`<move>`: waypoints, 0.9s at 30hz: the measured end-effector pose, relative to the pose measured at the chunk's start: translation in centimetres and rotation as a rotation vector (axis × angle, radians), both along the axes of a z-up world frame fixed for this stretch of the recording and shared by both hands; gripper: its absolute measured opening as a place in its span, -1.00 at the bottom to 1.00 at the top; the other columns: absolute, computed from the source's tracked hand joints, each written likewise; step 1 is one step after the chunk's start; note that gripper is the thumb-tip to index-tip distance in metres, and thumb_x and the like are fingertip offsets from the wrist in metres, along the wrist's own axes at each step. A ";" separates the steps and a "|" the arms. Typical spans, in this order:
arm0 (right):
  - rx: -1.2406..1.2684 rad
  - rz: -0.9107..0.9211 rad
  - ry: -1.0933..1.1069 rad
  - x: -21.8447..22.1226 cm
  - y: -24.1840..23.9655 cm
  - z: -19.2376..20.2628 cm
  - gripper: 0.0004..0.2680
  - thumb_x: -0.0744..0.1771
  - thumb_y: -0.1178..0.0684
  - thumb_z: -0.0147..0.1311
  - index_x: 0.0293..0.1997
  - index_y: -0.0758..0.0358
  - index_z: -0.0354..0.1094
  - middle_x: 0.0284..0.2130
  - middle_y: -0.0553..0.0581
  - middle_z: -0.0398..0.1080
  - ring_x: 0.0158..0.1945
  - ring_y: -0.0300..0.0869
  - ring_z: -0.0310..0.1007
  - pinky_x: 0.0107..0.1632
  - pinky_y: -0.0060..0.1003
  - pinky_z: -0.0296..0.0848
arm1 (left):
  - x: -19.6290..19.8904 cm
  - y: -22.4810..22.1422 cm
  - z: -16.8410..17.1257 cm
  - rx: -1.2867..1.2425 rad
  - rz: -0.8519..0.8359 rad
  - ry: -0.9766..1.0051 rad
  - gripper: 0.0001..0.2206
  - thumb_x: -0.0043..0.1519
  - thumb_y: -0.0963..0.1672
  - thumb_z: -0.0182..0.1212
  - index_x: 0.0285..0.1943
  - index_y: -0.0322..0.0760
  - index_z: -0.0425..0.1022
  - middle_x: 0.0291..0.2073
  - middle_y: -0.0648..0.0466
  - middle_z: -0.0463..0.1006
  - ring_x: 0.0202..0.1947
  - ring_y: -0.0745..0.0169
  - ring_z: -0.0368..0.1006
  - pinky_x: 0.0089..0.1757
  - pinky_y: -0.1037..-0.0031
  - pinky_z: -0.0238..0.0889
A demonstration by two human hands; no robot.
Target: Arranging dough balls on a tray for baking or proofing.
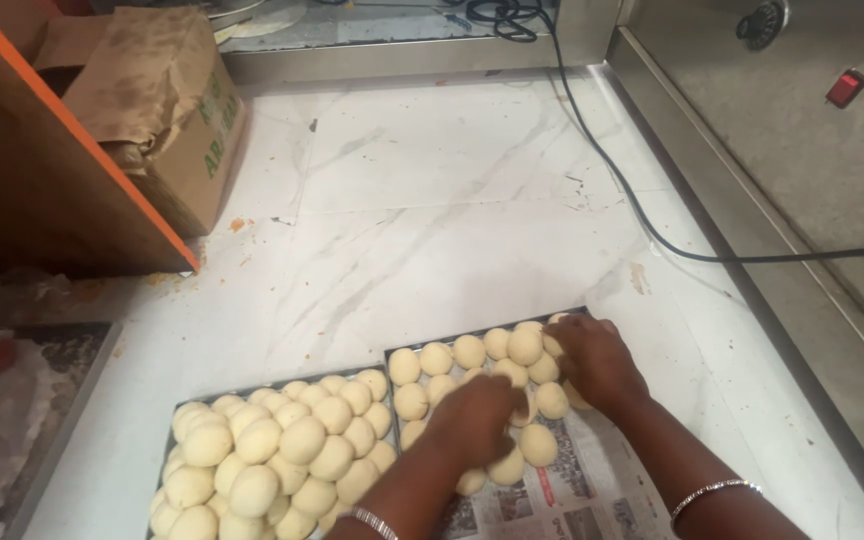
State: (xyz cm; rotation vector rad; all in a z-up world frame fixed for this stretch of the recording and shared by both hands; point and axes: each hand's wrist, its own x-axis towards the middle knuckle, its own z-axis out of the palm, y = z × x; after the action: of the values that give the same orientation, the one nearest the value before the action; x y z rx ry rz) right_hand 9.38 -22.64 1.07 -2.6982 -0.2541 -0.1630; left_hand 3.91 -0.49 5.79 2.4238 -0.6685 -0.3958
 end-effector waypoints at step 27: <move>0.701 -0.441 -0.038 -13.3 2.0 -5.5 -0.66 0.15 0.21 0.33 -0.03 0.27 0.34 -0.13 0.08 0.45 0.01 -0.12 0.52 0.09 -0.25 0.50 | -2.4 -5.4 -4.7 -0.024 0.029 -0.386 -0.45 0.13 -0.22 0.23 0.38 -0.28 0.30 0.02 -0.06 0.44 0.06 -0.03 0.32 0.02 0.17 0.15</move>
State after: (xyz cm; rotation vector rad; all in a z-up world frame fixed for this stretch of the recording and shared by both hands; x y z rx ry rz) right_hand -3.90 -20.64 -4.45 -2.0113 0.3386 -0.3562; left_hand 1.51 -5.94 1.12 2.5062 -0.7916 0.0976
